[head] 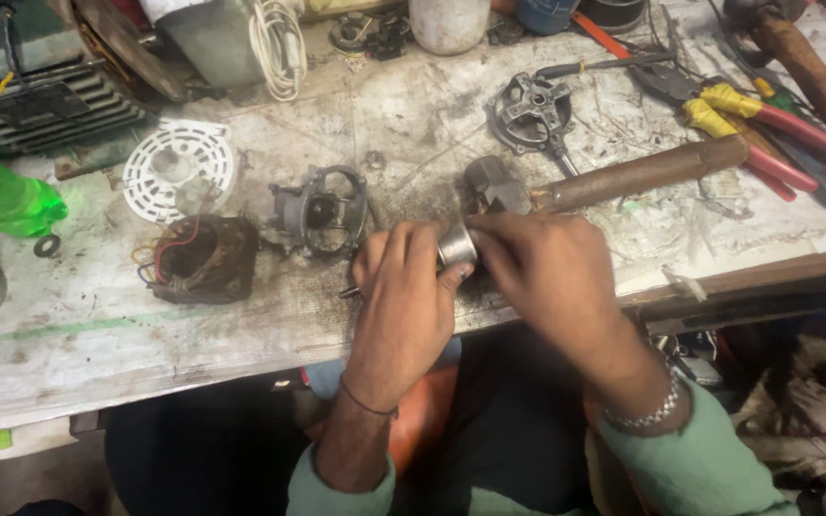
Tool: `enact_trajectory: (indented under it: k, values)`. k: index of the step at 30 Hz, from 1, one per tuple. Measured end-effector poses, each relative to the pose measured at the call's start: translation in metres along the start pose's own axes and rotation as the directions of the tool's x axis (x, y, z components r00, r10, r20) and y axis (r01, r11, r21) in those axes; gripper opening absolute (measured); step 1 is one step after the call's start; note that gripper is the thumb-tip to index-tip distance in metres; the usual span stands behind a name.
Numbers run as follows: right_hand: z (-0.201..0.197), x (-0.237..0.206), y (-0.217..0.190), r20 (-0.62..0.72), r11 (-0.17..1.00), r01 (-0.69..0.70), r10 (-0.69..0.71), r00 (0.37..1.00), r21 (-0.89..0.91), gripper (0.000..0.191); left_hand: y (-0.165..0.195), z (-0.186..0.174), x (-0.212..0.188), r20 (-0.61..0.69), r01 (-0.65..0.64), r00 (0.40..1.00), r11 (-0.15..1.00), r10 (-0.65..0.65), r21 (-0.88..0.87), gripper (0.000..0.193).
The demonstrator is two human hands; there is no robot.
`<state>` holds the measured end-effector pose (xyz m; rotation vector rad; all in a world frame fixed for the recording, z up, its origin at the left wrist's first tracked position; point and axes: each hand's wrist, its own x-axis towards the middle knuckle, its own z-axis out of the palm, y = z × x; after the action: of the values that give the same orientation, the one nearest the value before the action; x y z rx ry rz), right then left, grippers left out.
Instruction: The person fits a metal shaft into a cylindrical motor armature at a workbench, pressing and twisting the parts together by hand and tapping them with a hammer to seat the shaft. They reposition the armature repeatedly and continue working the shaft into place among other disassembled motor parts.
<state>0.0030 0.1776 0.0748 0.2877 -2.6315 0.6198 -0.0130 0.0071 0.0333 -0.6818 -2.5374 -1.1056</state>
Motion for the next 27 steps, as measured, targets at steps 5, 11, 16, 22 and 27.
enact_trajectory:
  k: [5, 11, 16, 22, 27]
  values:
    - [-0.0033, 0.0043, -0.0033, 0.084, 0.999, 0.005, -0.002, 0.996, -0.037, 0.016, 0.0024, -0.0005, -0.0001, -0.011, -0.015, 1.000, 1.000, 0.015, 0.003, 0.044]
    - [-0.0031, 0.0042, -0.0054, 0.050, 0.997, -0.036, 0.040, 0.998, -0.068, 0.014, 0.0041, 0.0001, 0.0002, -0.049, -0.028, 0.998, 1.000, 0.029, 0.012, 0.042]
    - [-0.0010, -0.0005, -0.0029, -0.007, 0.999, 0.021, -0.021, 1.000, -0.042, 0.015, 0.0020, -0.0001, -0.0014, -0.045, -0.029, 0.999, 0.999, 0.030, 0.018, 0.042]
    - [0.0008, 0.0019, -0.0036, 0.017, 0.998, 0.016, -0.015, 1.000, -0.058, 0.017, 0.0011, -0.0006, -0.0019, -0.045, -0.025, 0.999, 0.999, 0.026, 0.021, 0.042]
    - [-0.0035, 0.0019, -0.0001, 0.053, 0.998, 0.047, -0.045, 0.998, -0.032, 0.014, 0.0008, -0.0017, -0.0019, -0.051, -0.024, 0.998, 1.000, 0.024, -0.002, 0.045]
